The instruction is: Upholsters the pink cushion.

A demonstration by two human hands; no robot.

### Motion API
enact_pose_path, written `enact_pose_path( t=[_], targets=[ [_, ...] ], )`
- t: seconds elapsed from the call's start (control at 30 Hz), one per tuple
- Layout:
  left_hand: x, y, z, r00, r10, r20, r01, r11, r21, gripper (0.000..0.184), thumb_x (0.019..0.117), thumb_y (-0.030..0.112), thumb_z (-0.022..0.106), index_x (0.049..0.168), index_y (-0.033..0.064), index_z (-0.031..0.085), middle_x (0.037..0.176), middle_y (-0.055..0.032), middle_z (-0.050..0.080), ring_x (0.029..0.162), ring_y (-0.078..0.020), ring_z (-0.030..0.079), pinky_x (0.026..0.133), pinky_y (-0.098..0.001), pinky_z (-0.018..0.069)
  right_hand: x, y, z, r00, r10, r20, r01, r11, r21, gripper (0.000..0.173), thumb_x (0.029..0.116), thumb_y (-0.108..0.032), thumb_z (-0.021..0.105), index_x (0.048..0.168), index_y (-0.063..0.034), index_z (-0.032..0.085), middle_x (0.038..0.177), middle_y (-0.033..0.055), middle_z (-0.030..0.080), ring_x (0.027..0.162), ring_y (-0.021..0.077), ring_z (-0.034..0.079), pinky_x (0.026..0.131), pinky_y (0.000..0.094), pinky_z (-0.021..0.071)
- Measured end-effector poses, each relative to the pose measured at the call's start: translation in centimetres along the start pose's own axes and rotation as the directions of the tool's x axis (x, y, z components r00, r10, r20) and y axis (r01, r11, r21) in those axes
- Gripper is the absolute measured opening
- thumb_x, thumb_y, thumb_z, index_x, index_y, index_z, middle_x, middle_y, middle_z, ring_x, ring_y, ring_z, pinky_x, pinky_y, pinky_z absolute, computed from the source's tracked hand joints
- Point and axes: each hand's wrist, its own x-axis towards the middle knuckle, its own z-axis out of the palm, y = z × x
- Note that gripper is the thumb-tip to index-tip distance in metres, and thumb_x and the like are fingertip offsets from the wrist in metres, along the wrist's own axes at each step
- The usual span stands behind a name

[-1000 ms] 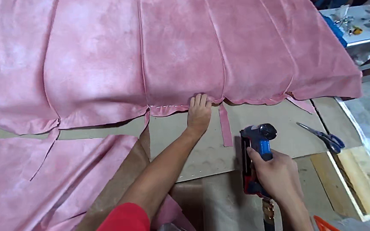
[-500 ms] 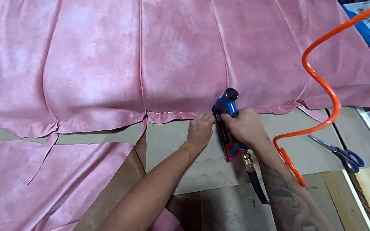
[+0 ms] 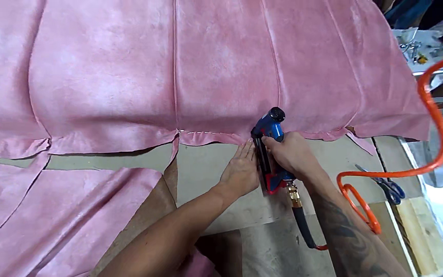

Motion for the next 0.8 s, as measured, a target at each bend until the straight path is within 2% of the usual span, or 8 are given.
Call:
enact_pose_path(
  t=[0.1,0.23,0.37,0.43,0.5,0.63,0.7,0.8],
  targets=[
    [-0.4,0.0,0.3,1.0,0.015,-0.009,-0.015,1.0,-0.015,0.069,0.1016,0.044,0.04,0.159,0.0053,0.036,0.168,-0.0155,0.028,0.159,-0.0285,0.016,0.13,-0.0472,0.0114,0.8,-0.5,0.3,1.0,0.014,0.016,-0.014,1.0,0.02,0.044,0.0975,-0.048,0.059,0.078,-0.0085,0.063,0.061,0.0097,0.066,0.05,0.0245,0.066,0.048,0.0462,0.057],
    [-0.4,-0.1,0.4,0.999,0.027,-0.044,-0.028,0.999,-0.027,0.074,0.0975,0.05,0.046,0.158,0.0062,0.04,0.168,-0.0154,0.029,0.159,-0.0294,0.016,0.13,-0.0467,0.0087,0.2,-1.6,0.6,0.999,0.022,0.038,-0.021,1.0,-0.007,0.042,0.0961,-0.046,0.058,0.078,-0.0082,0.063,0.06,0.011,0.066,0.047,0.0255,0.065,0.045,0.0458,0.0561],
    [-0.9,-0.2,0.0,0.991,0.072,-0.115,-0.084,0.99,-0.109,0.075,0.0906,0.056,0.059,0.151,0.0129,0.049,0.16,-0.0117,0.044,0.155,-0.0279,0.028,0.129,-0.0507,0.0134,0.1,-3.2,1.3,0.999,0.014,0.035,-0.011,0.996,-0.087,0.044,0.0959,-0.047,0.06,0.075,-0.0088,0.063,0.062,0.0096,0.066,0.052,0.025,0.066,0.049,0.0471,0.0552],
    [-0.7,-0.4,-0.4,0.991,0.08,-0.112,-0.095,0.986,-0.138,0.072,0.0899,0.05,0.062,0.15,0.0124,0.05,0.159,-0.0114,0.044,0.154,-0.0277,0.028,0.128,-0.0506,0.0118,0.5,-4.2,1.2,0.999,0.015,0.036,-0.011,0.994,-0.109,0.042,0.0959,-0.045,0.06,0.074,-0.0087,0.062,0.063,0.0087,0.066,0.054,0.0232,0.066,0.051,0.0452,0.0558],
    [-1.0,-0.4,-0.8,0.997,0.066,-0.048,-0.073,0.986,-0.148,0.073,0.0873,0.044,0.068,0.15,0.0114,0.05,0.159,-0.012,0.044,0.154,-0.0286,0.028,0.129,-0.0506,0.0109,0.6,-4.5,1.4,0.996,0.015,0.087,-0.014,1.0,-0.015,0.04,0.0969,-0.044,0.061,0.081,-0.0068,0.065,0.064,0.0098,0.069,0.052,0.0232,0.069,0.05,0.0434,0.0602],
    [-1.5,-0.2,-1.1,0.999,0.042,-0.015,-0.044,0.988,-0.15,0.065,0.0823,0.041,0.073,0.138,0.0104,0.06,0.148,-0.011,0.055,0.145,-0.0278,0.042,0.124,-0.0503,0.0235,0.3,-5.3,2.2,0.989,0.033,0.148,-0.034,0.999,0.005,0.042,0.0976,-0.044,0.059,0.081,-0.0067,0.066,0.064,0.0112,0.068,0.049,0.0251,0.068,0.048,0.0447,0.06],
    [-1.6,-0.3,-1.2,0.999,0.04,-0.025,-0.044,0.985,-0.166,0.061,0.0812,0.036,0.075,0.135,0.0103,0.062,0.146,-0.0099,0.056,0.144,-0.0264,0.043,0.124,-0.0485,0.0247,-0.3,-5.6,2.3,0.991,0.011,0.134,-0.01,1.0,-0.009,0.042,0.0965,-0.046,0.059,0.08,-0.0075,0.066,0.061,0.0113,0.067,0.046,0.0251,0.066,0.045,0.0448,0.0578],
    [-1.7,-0.3,-1.0,0.998,0.05,-0.042,-0.056,0.988,-0.142,0.064,0.078,0.035,0.076,0.136,0.011,0.061,0.145,-0.0095,0.057,0.142,-0.0265,0.045,0.122,-0.0479,0.0278,0.7,-5.9,2.5,0.986,0.022,0.163,-0.014,0.999,-0.048,0.042,0.0963,-0.044,0.059,0.078,-0.0072,0.065,0.064,0.0107,0.069,0.05,0.0243,0.068,0.05,0.0449,0.0598]
  ],
)
